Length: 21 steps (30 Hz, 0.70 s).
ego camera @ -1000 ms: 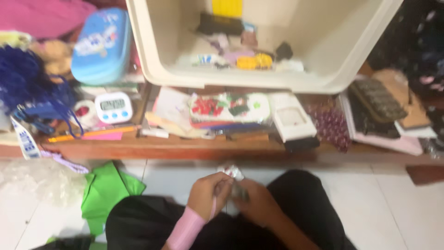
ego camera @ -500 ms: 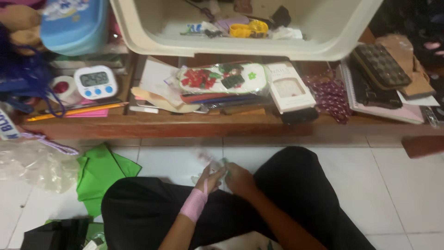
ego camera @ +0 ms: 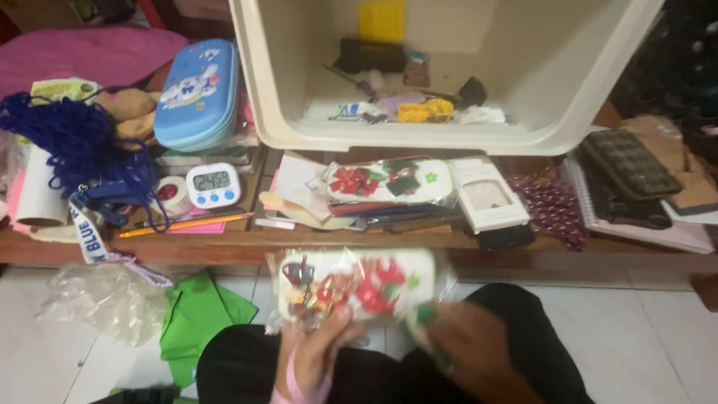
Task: The person takes items out of a plastic bin, handles a phone, wipes a small package, and then places various objects back into the container.
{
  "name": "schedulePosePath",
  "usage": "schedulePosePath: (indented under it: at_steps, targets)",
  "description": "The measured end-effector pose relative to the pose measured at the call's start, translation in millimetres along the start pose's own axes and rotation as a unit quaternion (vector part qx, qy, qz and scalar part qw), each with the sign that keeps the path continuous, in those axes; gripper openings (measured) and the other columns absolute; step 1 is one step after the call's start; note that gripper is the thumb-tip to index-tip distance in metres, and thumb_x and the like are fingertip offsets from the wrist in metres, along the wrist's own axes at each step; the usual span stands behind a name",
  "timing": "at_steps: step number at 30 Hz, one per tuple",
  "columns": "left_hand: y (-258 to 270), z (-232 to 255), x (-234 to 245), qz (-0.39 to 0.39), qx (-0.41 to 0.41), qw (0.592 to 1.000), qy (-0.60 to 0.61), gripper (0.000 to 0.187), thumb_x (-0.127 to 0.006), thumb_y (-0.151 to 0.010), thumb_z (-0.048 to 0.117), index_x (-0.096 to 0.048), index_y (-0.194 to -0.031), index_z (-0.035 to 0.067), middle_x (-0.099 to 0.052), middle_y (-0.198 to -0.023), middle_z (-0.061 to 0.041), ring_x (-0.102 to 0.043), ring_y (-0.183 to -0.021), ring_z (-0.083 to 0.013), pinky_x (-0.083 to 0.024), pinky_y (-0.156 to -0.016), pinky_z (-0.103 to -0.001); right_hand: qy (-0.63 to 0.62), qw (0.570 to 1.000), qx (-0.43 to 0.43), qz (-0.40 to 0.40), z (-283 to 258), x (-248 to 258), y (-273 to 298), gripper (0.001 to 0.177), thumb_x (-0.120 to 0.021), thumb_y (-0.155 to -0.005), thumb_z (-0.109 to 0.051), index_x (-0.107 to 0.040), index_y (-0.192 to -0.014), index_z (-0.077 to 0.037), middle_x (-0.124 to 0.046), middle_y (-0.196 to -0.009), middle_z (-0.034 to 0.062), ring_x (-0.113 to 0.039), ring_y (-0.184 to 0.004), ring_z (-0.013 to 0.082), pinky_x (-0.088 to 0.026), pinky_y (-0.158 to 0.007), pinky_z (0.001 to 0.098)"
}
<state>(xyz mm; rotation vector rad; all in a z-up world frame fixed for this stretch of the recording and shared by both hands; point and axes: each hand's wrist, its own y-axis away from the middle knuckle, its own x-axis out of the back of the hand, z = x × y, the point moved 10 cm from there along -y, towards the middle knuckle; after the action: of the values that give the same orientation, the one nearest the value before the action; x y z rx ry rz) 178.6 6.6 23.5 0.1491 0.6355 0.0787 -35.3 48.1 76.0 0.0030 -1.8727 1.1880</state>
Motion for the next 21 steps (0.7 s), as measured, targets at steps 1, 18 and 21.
schedulePosePath:
  at_steps: [1,18,21]
  targets:
    - [-4.3,21.1,-19.0,-0.045,-0.051,0.997,-0.026,0.067,-0.073,-0.08,0.009,-0.051,-0.143,0.001,-0.068,-0.124,-0.017,-0.067,-0.113,-0.0248,-0.053,-0.095,-0.04,0.018,0.999,0.023,0.039,3.6,13.6,-13.1,0.03,-0.082,-0.069,-0.012,-0.07,-0.096,-0.006,-0.07,-0.104,0.0135,-0.072,-0.091,0.0328,-0.056,-0.077,0.0418]
    - [-62.0,134.0,-110.4,-0.025,-0.511,0.61,-0.605,0.019,-0.08,-0.079,0.03,-0.079,-0.091,0.015,-0.071,-0.104,-0.005,-0.063,-0.106,-0.0319,-0.047,-0.09,-0.047,-0.007,0.984,-0.179,-0.001,101.6,37.7,-125.7,0.033,-0.081,-0.079,-0.022,-0.075,-0.108,-0.008,-0.07,-0.117,0.0112,-0.073,-0.09,0.0284,-0.058,-0.074,0.036]
    - [-60.7,144.4,-110.0,-0.021,-0.51,0.634,-0.582,0.016,-0.079,-0.084,0.028,-0.078,-0.095,0.016,-0.072,-0.105,-0.005,-0.064,-0.108,-0.0282,-0.047,-0.09,-0.045,-0.055,0.978,-0.194,0.045,134.4,52.6,-113.9,0.034,-0.078,-0.083,-0.022,-0.073,-0.113,-0.006,-0.07,-0.119,0.0128,-0.073,-0.098,0.028,-0.057,-0.081,0.0338]
